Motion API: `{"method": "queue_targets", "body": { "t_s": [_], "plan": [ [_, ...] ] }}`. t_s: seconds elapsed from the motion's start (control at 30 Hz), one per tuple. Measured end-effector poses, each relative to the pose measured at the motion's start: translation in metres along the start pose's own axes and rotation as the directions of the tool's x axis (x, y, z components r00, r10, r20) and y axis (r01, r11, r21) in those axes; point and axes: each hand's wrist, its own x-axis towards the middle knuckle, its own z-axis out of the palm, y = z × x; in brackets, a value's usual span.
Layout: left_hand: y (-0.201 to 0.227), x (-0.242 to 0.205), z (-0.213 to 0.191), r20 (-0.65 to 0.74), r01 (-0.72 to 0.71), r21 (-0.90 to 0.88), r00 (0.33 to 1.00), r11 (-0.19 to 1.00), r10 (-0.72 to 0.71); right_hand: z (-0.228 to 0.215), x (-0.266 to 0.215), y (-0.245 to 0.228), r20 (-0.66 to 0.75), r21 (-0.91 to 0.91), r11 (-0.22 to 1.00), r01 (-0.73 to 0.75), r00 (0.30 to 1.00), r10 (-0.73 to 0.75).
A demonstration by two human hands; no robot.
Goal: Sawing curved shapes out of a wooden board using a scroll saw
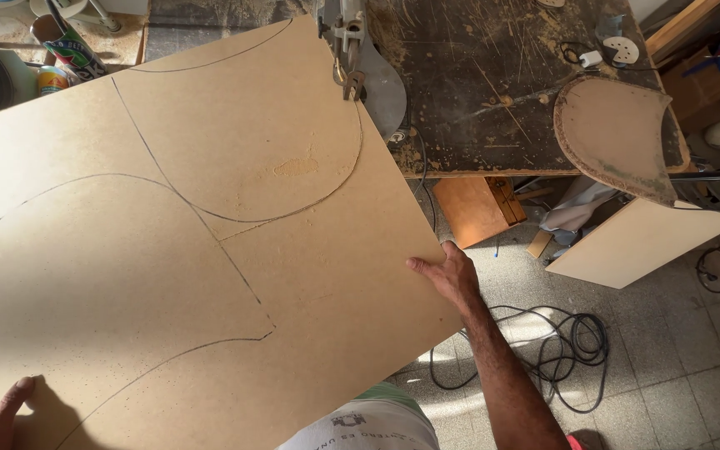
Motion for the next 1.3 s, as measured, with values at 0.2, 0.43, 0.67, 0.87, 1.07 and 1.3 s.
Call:
{"method": "queue_targets", "body": {
  "t_s": [0.2,0.43,0.67,0.87,1.07,1.3],
  "plan": [
    [-0.015,-0.005,-0.026,0.055,-0.209,-0.156,0.974,0.965,0.220,0.001,-0.008,0.010,-0.027,-0.036,0.999,0.028,0.999,-0.028],
    [0.014,-0.052,-0.016,-0.315,-0.526,-0.155,0.829,0.836,0.463,-0.001,-0.030,0.015,-0.034,0.020,0.999,0.048,0.998,-0.048],
    [-0.004,-0.058,-0.007,-0.275,-0.455,-0.292,0.882,0.841,0.382,0.001,-0.039,0.033,-0.043,0.014,1.000,0.027,0.999,-0.026],
    [-0.017,-0.069,-0.019,-0.269,-0.486,-0.067,0.850,0.871,0.453,0.006,-0.053,0.052,-0.058,0.053,0.998,0.040,0.998,-0.037],
    [-0.004,-0.105,-0.050,-0.286,-0.433,0.069,0.854,0.899,0.434,0.000,-0.074,0.060,-0.065,0.080,0.996,0.045,0.997,-0.040],
    [0.009,-0.139,-0.063,-0.385,-0.577,-0.109,0.775,0.810,0.500,-0.005,-0.072,0.093,-0.035,0.028,0.998,0.050,0.998,-0.049]
  ]
}}
